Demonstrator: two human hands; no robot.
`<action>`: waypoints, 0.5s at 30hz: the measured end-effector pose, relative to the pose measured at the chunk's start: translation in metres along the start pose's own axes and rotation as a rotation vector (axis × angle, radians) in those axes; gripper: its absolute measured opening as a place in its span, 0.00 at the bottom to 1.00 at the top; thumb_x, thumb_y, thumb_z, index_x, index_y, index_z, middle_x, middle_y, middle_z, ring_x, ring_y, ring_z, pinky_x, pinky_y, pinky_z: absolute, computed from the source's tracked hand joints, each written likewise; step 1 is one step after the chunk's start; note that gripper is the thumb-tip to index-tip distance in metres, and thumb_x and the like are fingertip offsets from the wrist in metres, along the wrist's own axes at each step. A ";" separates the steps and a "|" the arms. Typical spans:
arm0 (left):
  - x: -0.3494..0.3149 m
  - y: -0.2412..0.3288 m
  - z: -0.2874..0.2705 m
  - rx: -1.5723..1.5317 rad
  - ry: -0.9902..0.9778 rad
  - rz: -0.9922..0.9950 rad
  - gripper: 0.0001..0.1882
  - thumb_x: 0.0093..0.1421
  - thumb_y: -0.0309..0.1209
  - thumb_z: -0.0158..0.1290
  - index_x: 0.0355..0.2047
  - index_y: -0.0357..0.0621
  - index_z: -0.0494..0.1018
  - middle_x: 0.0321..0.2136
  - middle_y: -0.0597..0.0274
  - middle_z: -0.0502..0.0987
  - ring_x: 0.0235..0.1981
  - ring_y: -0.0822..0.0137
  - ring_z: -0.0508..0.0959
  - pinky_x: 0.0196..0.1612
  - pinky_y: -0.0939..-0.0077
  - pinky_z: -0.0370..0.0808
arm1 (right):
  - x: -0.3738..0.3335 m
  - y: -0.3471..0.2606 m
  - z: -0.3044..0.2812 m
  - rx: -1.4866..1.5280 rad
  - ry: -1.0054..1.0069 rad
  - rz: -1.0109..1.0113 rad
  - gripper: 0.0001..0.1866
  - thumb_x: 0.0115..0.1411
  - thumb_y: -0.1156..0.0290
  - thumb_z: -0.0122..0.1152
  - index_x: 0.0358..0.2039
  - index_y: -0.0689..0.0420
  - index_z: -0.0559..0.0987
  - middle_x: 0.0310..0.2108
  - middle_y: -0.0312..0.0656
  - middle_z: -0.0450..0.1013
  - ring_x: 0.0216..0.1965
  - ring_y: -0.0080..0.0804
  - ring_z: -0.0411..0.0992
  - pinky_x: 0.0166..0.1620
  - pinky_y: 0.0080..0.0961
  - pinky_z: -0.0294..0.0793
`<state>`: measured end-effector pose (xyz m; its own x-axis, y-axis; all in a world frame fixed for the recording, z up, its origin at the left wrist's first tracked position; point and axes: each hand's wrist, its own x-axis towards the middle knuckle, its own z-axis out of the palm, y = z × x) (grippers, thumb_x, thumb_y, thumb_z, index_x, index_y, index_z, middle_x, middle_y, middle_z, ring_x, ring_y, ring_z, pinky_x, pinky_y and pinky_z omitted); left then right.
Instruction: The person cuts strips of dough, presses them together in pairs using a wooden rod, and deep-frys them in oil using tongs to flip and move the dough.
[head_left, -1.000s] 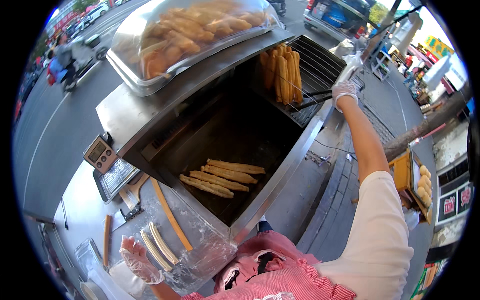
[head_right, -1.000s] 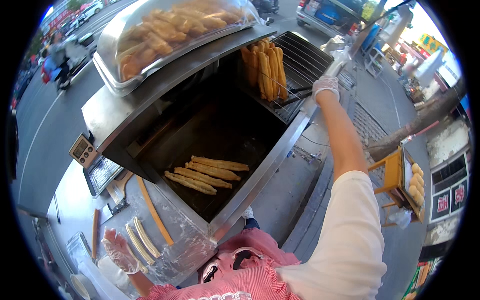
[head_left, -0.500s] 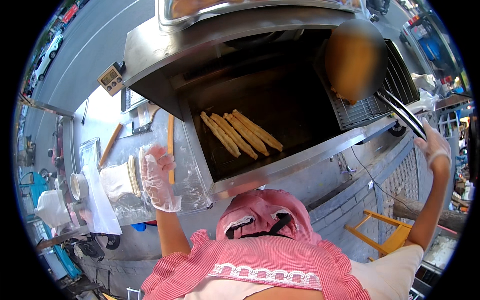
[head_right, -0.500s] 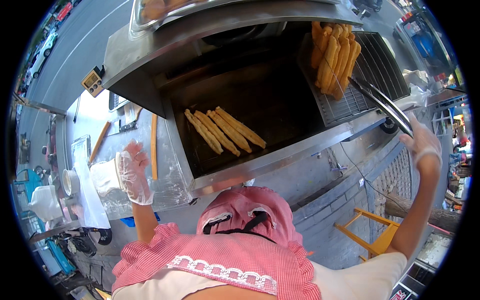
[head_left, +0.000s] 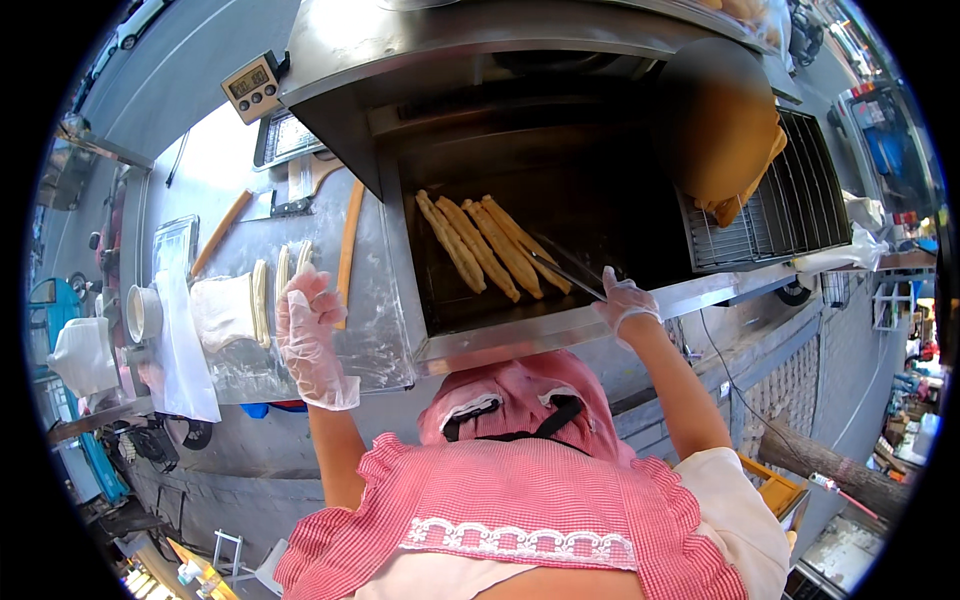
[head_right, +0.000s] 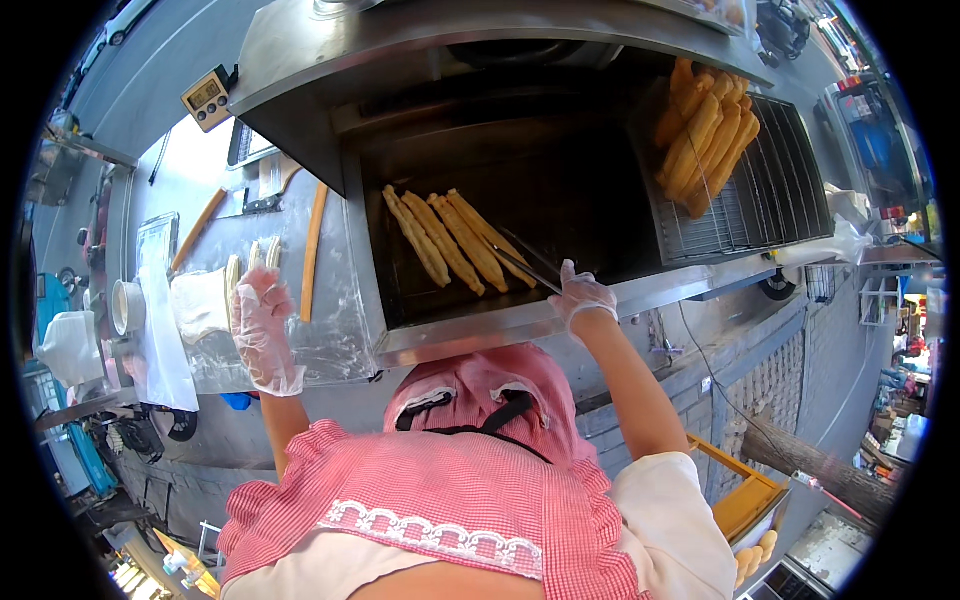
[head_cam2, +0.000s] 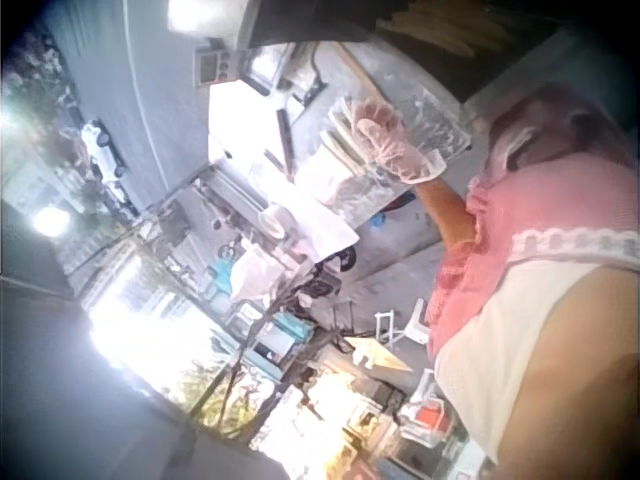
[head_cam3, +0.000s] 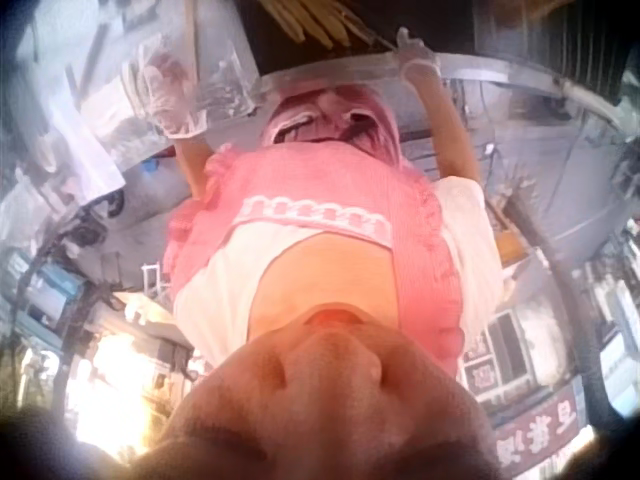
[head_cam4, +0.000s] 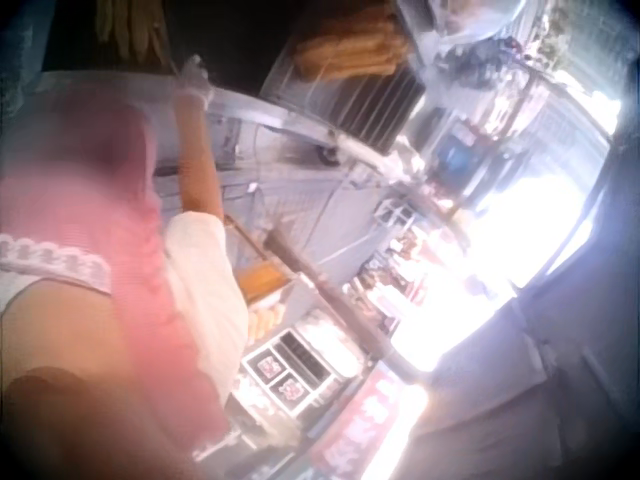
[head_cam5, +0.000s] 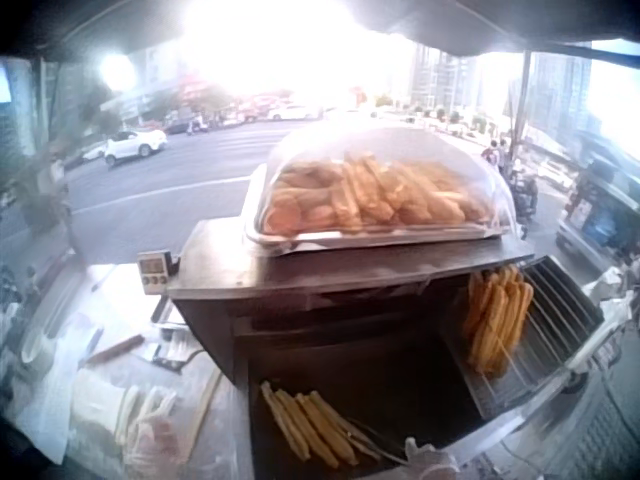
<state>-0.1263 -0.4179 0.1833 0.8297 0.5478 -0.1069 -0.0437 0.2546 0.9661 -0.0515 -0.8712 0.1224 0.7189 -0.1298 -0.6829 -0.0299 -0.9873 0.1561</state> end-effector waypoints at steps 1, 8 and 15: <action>0.000 -0.001 -0.007 -0.008 0.029 -0.005 0.21 0.77 0.45 0.50 0.58 0.45 0.78 0.48 0.59 0.84 0.39 0.71 0.83 0.43 0.74 0.80 | 0.008 0.000 0.004 -0.012 0.005 -0.003 0.41 0.74 0.47 0.53 0.80 0.47 0.51 0.58 0.56 0.76 0.59 0.53 0.77 0.59 0.46 0.77; -0.001 0.003 -0.014 -0.024 0.110 -0.045 0.21 0.77 0.46 0.50 0.58 0.47 0.78 0.48 0.61 0.84 0.39 0.72 0.82 0.43 0.73 0.78 | 0.028 0.023 -0.003 0.060 0.008 0.078 0.42 0.73 0.46 0.55 0.79 0.48 0.53 0.63 0.54 0.73 0.61 0.53 0.77 0.60 0.47 0.77; 0.006 -0.001 -0.006 -0.007 0.066 -0.050 0.21 0.77 0.47 0.51 0.58 0.46 0.78 0.48 0.61 0.84 0.39 0.72 0.81 0.43 0.74 0.78 | 0.042 0.039 0.022 0.022 0.040 0.098 0.44 0.71 0.43 0.56 0.80 0.47 0.52 0.58 0.55 0.76 0.58 0.52 0.78 0.59 0.46 0.77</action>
<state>-0.1244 -0.4101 0.1801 0.7924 0.5857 -0.1705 -0.0071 0.2883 0.9575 -0.0378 -0.9172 0.0845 0.7387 -0.2228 -0.6362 -0.1167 -0.9718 0.2049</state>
